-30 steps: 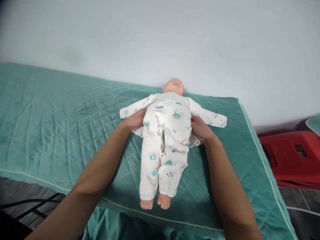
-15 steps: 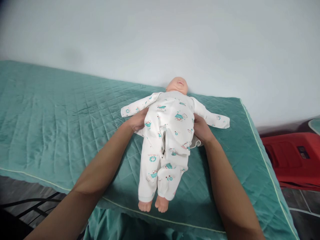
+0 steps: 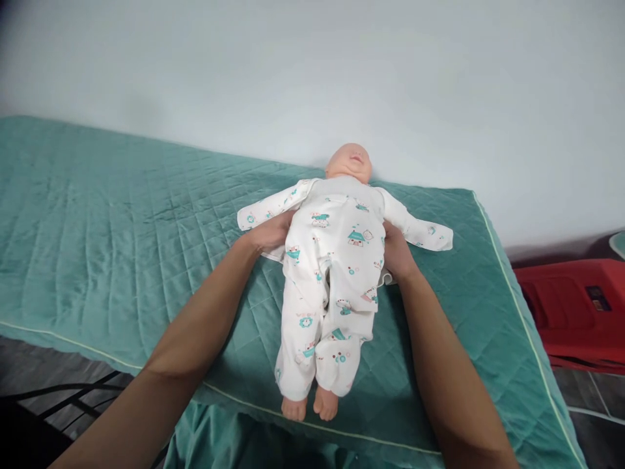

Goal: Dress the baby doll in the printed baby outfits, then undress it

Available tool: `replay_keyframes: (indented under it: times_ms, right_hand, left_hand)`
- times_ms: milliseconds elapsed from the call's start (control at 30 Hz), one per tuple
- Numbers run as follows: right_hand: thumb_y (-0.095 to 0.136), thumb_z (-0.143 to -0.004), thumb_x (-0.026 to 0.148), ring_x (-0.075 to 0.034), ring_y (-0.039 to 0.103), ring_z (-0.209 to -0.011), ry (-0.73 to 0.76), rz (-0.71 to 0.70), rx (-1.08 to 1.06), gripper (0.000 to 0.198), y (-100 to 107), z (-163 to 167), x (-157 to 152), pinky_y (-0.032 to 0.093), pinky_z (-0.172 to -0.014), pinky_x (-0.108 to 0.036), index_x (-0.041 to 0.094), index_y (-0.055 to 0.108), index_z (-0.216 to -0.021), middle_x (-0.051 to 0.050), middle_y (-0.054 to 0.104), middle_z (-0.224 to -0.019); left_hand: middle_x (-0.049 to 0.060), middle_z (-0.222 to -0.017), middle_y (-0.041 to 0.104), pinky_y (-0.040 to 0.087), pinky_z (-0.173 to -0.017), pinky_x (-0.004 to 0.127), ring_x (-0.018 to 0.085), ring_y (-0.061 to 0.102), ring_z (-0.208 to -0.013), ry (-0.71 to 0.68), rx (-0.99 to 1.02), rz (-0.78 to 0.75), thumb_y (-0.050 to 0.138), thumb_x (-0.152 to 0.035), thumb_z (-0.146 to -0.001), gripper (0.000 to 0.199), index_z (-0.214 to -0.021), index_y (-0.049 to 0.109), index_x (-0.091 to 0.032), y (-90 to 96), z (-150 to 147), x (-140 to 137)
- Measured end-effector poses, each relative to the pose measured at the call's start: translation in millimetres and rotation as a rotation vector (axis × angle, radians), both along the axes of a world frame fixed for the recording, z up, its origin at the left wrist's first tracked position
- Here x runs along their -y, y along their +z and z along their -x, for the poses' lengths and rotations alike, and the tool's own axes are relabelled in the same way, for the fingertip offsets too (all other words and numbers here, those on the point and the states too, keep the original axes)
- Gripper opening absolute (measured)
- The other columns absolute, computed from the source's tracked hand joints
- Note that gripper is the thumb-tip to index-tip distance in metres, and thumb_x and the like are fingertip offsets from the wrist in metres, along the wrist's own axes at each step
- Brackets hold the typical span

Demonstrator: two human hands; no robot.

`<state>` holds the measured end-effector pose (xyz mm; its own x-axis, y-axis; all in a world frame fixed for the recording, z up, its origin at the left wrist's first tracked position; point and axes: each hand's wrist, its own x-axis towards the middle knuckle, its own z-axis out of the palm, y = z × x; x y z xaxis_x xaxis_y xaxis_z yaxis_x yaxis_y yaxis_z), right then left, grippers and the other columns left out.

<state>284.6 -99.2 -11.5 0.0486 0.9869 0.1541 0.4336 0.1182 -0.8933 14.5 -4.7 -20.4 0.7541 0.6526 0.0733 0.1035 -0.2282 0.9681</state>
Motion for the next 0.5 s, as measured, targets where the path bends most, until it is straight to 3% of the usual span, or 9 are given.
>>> replay_keyframes:
  times_ms: [233,500]
  right_hand:
    - [0.077,-0.073,0.049,-0.033,0.063,-0.118,0.051,-0.041,-0.001,0.050,-3.0,-1.4,0.4,0.046,-0.108,-0.050,0.023,0.072,-0.115,-0.006,0.072,-0.126]
    - [0.077,-0.072,0.047,-0.032,0.068,-0.103,-0.055,-0.001,-0.044,0.030,0.6,2.6,1.0,0.053,-0.097,-0.047,0.022,0.075,-0.088,-0.003,0.079,-0.099]
  left_hand:
    - [0.009,-0.104,0.077,0.050,-0.102,0.047,0.035,0.063,-0.115,0.113,-0.096,-0.172,0.065,-0.027,-0.070,0.028,-0.096,0.070,-0.016,7.3,-1.1,0.4]
    - [0.007,-0.099,0.078,0.051,-0.097,0.043,0.030,0.066,-0.103,0.122,-0.067,-0.225,0.061,-0.031,-0.076,0.024,-0.090,0.072,-0.016,4.6,-2.4,1.6]
